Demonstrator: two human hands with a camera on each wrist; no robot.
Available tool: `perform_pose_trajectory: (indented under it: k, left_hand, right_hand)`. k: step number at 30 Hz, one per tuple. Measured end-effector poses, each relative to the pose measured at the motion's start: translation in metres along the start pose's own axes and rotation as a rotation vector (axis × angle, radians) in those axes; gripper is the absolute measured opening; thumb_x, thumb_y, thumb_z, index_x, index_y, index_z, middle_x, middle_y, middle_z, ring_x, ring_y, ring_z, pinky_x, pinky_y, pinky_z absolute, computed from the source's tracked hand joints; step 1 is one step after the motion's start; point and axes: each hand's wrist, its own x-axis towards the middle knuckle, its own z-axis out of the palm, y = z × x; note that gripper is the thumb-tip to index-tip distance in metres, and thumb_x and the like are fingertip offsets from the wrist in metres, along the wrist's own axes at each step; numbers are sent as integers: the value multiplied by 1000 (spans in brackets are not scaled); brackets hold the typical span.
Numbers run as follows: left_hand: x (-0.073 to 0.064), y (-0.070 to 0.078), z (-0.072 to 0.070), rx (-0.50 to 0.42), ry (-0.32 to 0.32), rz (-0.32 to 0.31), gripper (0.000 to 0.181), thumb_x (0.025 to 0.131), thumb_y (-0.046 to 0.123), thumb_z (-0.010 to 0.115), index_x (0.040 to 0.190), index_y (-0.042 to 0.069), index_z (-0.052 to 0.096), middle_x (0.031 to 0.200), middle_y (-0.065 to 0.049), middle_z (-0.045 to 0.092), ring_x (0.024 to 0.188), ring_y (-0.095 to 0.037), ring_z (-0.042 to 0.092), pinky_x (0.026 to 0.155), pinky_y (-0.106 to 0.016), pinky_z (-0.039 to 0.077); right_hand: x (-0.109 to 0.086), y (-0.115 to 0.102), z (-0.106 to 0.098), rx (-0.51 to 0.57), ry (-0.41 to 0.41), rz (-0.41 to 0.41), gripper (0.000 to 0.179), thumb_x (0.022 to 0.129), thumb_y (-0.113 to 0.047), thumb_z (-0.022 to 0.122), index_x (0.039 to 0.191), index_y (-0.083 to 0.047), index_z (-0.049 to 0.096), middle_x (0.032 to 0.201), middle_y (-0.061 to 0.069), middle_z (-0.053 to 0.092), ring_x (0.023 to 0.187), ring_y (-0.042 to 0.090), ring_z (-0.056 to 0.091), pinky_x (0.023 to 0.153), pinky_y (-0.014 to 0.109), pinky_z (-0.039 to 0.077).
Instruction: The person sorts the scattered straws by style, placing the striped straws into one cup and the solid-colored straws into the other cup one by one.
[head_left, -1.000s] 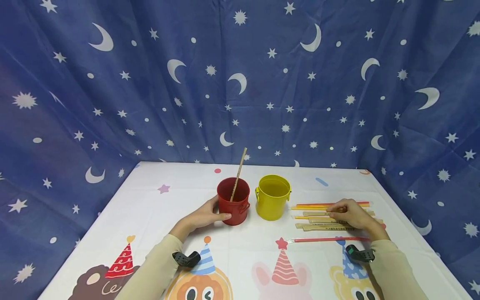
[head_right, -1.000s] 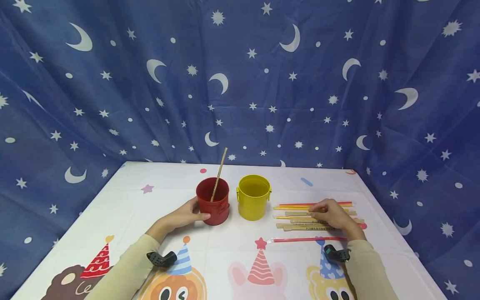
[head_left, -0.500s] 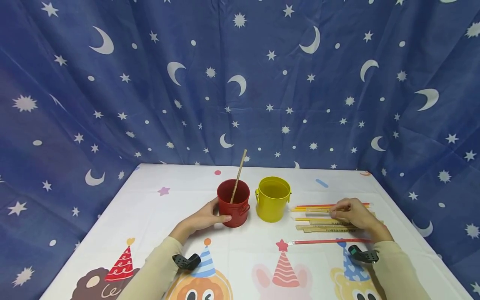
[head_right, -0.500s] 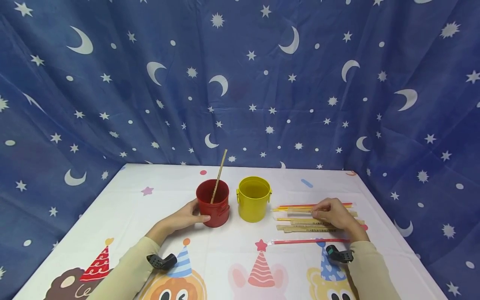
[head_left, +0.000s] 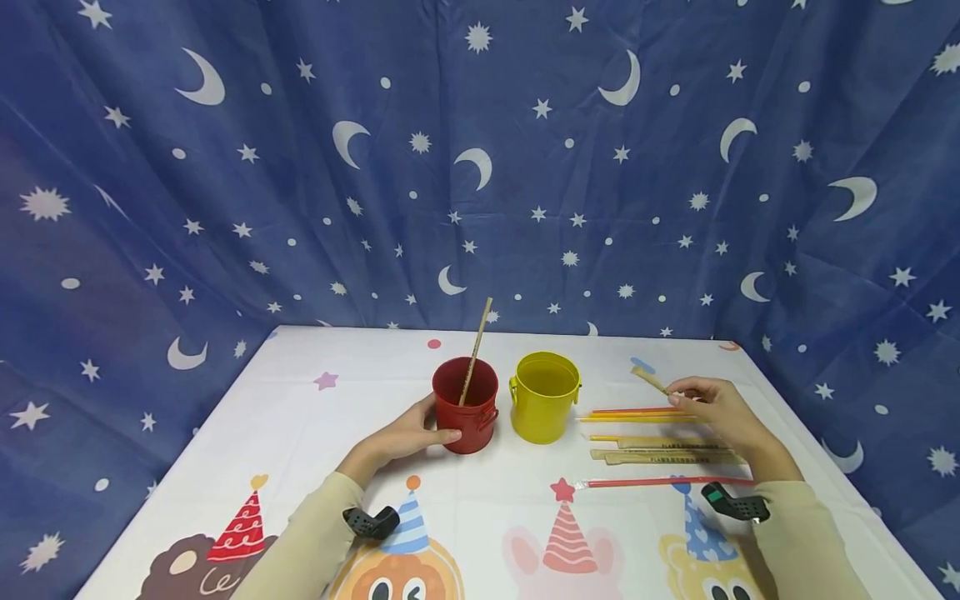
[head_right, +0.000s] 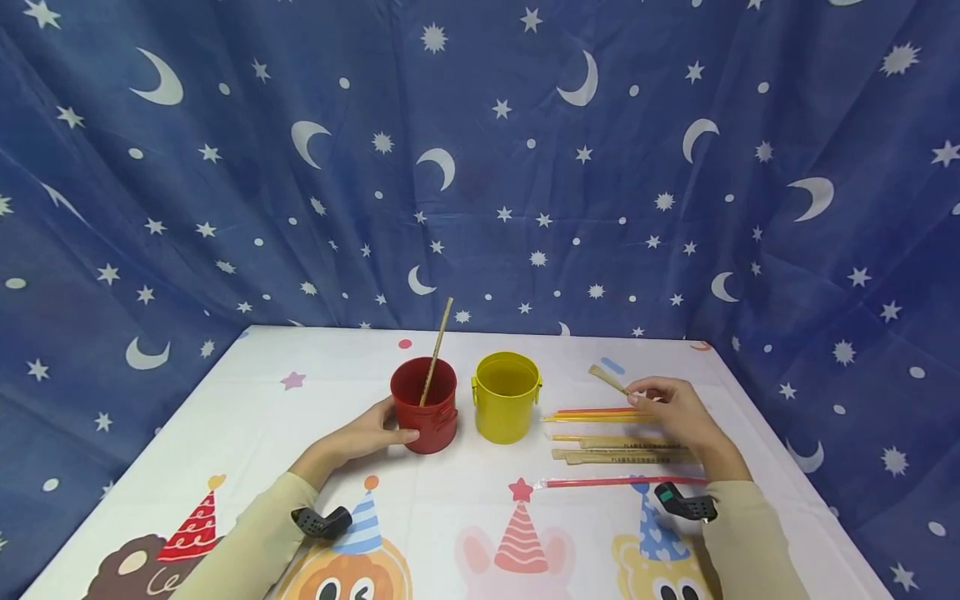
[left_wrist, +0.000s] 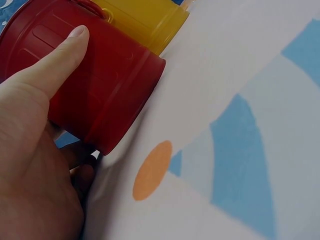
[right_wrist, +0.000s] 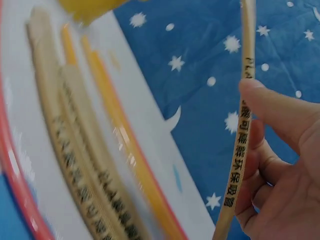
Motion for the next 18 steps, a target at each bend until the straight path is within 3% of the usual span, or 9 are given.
perform_pose_trajectory:
  k: [4, 6, 9, 14, 18]
  left_hand:
    - [1, 0, 0, -1, -1, 7, 93, 87, 39, 77, 160, 10, 26, 164, -9, 35, 156, -35, 22, 125, -59, 23]
    - [1, 1, 0, 1, -3, 10, 94, 87, 39, 77, 160, 11, 25, 164, -8, 35, 156, -34, 22, 125, -59, 23]
    - [2, 3, 0, -1, -5, 13, 94, 87, 39, 77, 160, 11, 25, 163, -8, 35, 156, -33, 22, 125, -58, 24]
    - [1, 3, 0, 1, -7, 9, 93, 87, 37, 77, 160, 11, 26, 163, -9, 36, 156, -33, 23, 125, -59, 24]
    - [0, 2, 0, 2, -7, 5, 92, 87, 37, 76, 160, 11, 26, 163, -9, 35, 156, -33, 24, 125, -59, 23]
  right_hand:
    - [-2, -7, -2, 111, 23, -14, 24, 101, -26, 64, 116, -9, 70, 95, -18, 64, 92, 2, 56, 81, 16, 47]
    - [-2, -9, -3, 221, 28, -48, 14, 101, -20, 62, 111, -17, 72, 96, -21, 63, 93, 1, 55, 82, 13, 45]
    - [0, -10, -1, 449, 27, -128, 22, 102, -8, 58, 107, -23, 73, 97, -18, 64, 93, 1, 55, 84, 10, 44]
    - [0, -17, 6, 849, -9, -224, 31, 103, 3, 49, 106, -16, 74, 100, -10, 68, 91, 4, 58, 84, 14, 49]
    - [0, -27, 8, 994, -37, -232, 31, 105, 1, 45, 110, -12, 73, 98, -6, 70, 89, 6, 61, 80, 18, 51]
